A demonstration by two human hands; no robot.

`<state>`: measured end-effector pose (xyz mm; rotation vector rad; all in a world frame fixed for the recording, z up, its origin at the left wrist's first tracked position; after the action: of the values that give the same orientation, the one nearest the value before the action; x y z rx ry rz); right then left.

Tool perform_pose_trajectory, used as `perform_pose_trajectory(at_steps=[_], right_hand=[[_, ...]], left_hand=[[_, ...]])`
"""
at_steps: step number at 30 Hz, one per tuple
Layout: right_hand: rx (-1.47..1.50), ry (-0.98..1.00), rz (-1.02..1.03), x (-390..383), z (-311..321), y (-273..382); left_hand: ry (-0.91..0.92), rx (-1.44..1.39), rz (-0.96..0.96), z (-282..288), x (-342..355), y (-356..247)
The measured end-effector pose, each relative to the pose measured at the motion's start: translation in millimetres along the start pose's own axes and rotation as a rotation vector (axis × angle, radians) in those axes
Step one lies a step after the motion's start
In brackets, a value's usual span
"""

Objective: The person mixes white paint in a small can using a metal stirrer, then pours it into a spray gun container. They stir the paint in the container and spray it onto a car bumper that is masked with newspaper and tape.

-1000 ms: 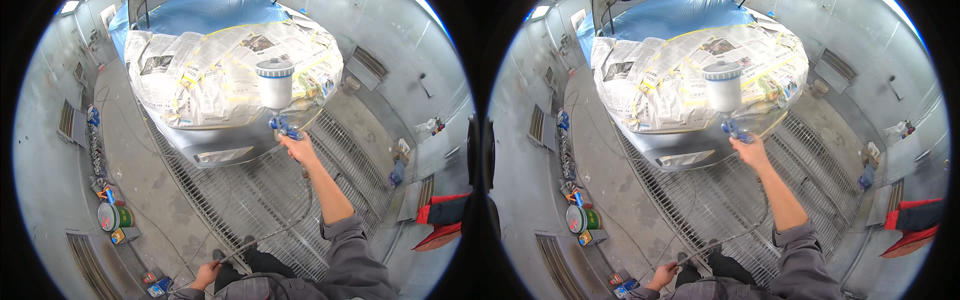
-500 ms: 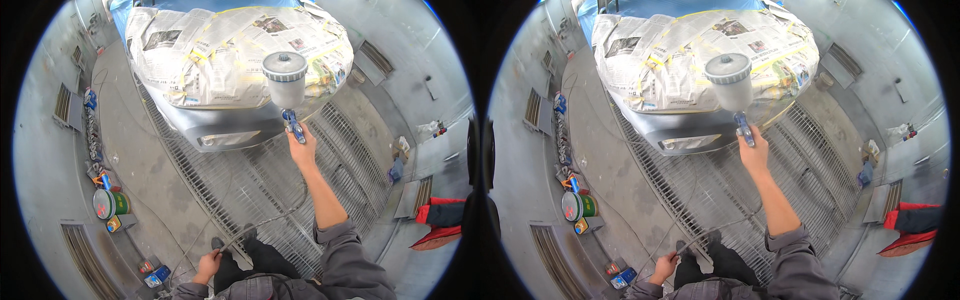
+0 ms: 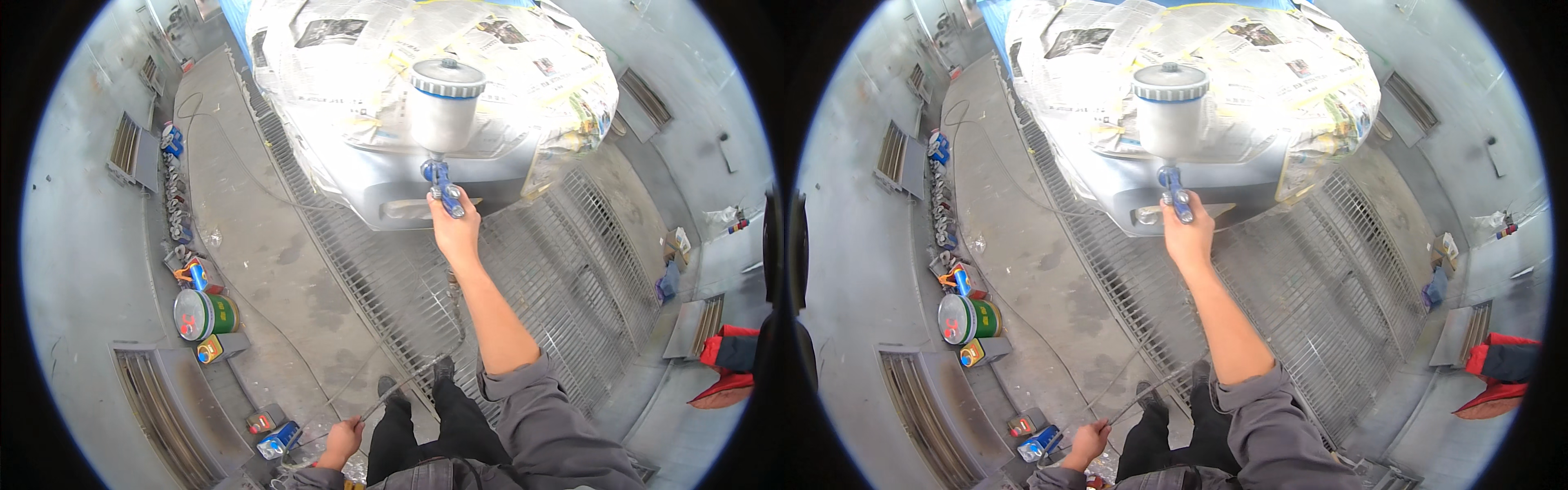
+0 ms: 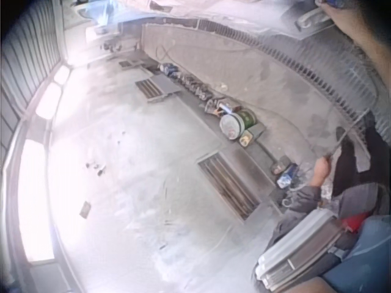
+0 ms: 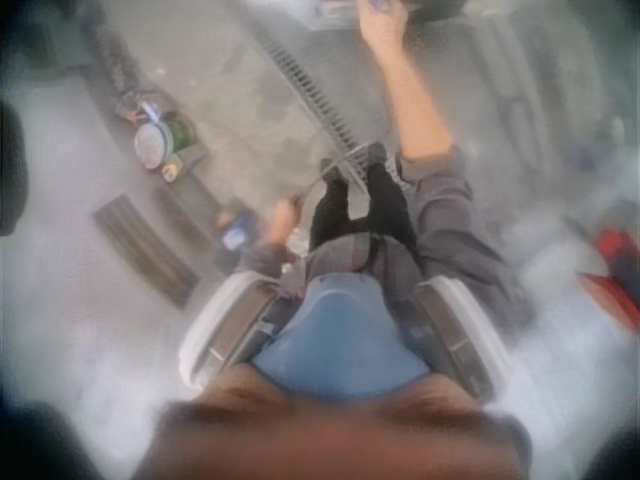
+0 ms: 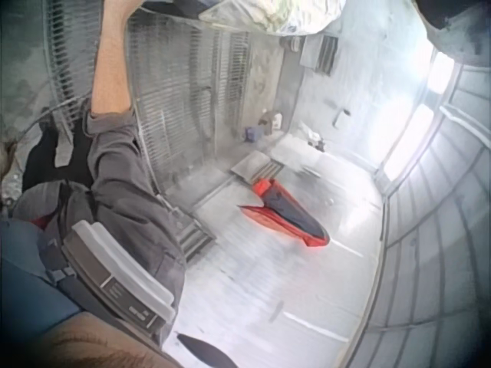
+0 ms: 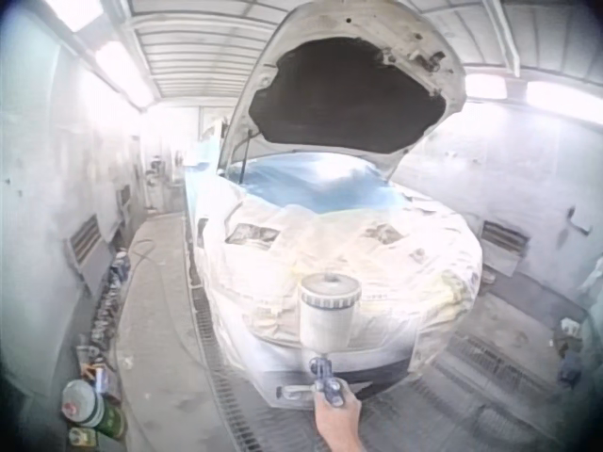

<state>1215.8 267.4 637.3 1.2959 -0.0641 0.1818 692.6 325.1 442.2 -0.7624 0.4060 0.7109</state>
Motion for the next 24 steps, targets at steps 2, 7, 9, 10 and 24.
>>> perform_pose_trajectory(at_steps=[2,7,9,10,24], right_hand=[[0.061,0.013,-0.010,-7,-37,11],[0.084,0.003,0.053,-18,-110,41],[0.077,0.004,0.072,-21,-132,51],[0.101,0.003,0.096,-23,-142,53],[0.147,0.209,0.021,-20,-10,-51]], left_hand=[[-0.025,-0.017,0.008,10,-2,17],[-0.049,-0.018,0.029,34,2,45],[-0.061,-0.046,0.053,39,8,50],[-0.065,-0.065,0.067,42,10,51],[-0.100,0.088,-0.023,11,34,-32]])
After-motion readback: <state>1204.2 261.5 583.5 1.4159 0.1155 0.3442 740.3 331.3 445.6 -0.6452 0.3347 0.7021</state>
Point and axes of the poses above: each hand's wrist, its own x-axis towards the middle knuckle, its own z-axis out of the back of the hand, y = z × x, the point moved 4 cm from there along x, towards the middle knuckle, and after that the axes turned 4 degrees about z, right-handed, at the moved point
